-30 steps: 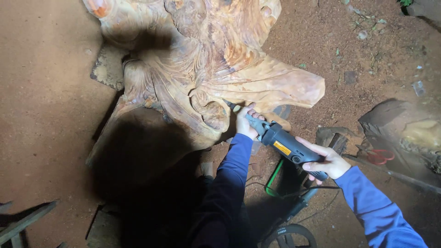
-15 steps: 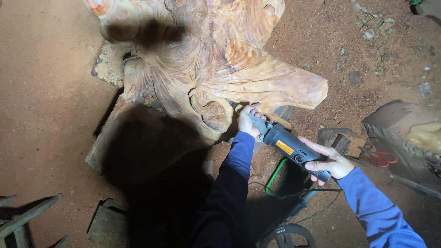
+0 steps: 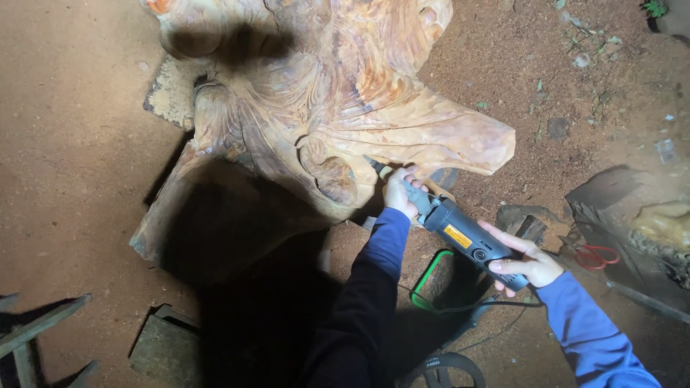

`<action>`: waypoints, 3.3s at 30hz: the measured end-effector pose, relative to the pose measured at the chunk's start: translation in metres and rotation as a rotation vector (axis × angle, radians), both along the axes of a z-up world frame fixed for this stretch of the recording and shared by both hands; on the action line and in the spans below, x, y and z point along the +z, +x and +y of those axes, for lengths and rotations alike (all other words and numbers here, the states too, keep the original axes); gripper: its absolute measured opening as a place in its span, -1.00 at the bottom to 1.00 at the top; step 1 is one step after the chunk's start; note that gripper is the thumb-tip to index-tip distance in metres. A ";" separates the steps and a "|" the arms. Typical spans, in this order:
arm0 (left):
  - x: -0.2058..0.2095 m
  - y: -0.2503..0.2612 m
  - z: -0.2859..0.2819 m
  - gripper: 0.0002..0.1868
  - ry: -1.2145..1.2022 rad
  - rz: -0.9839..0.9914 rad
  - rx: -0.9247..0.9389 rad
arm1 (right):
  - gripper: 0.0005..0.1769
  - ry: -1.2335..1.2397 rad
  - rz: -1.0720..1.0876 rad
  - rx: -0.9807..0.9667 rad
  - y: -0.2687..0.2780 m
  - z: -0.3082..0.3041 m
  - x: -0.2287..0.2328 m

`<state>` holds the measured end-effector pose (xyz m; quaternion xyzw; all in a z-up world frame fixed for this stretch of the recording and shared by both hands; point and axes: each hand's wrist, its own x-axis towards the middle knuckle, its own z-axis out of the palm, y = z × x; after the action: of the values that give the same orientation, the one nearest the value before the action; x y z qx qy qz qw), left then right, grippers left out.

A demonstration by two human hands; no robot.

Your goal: Power carving a large decorative wood stump using a handheld rotary carving tool

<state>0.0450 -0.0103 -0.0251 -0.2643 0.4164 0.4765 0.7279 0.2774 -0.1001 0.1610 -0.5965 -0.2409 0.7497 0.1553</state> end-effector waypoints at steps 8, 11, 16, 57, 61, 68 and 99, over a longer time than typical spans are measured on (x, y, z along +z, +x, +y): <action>-0.009 0.015 -0.002 -0.90 -0.002 0.005 -0.005 | 0.00 -0.006 -0.002 0.025 0.016 -0.001 -0.001; -0.013 0.022 -0.003 -0.89 -0.005 -0.004 -0.009 | 0.00 -0.006 -0.008 0.009 0.018 -0.001 0.002; -0.002 0.036 0.001 -0.69 -0.081 -0.023 0.057 | 0.13 -0.199 -0.133 0.071 0.014 0.015 0.022; -0.004 0.086 -0.007 -0.92 -0.132 0.030 0.004 | 0.14 -0.220 -0.126 0.054 0.060 0.001 0.012; -0.006 0.093 -0.008 -0.85 -0.140 0.042 0.026 | 0.15 -0.221 -0.154 0.055 0.063 -0.001 0.012; 0.003 0.097 -0.008 -0.90 -0.152 0.062 0.028 | 0.14 -0.254 -0.183 0.044 0.065 -0.002 0.017; -0.001 0.125 -0.009 -0.86 -0.133 0.029 0.012 | 0.16 -0.229 -0.162 0.067 0.102 -0.012 0.000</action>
<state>0.1700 -0.0194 -0.0259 -0.3074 0.4559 0.4559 0.6998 0.3796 -0.1118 0.1612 -0.6604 -0.1852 0.7266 0.0410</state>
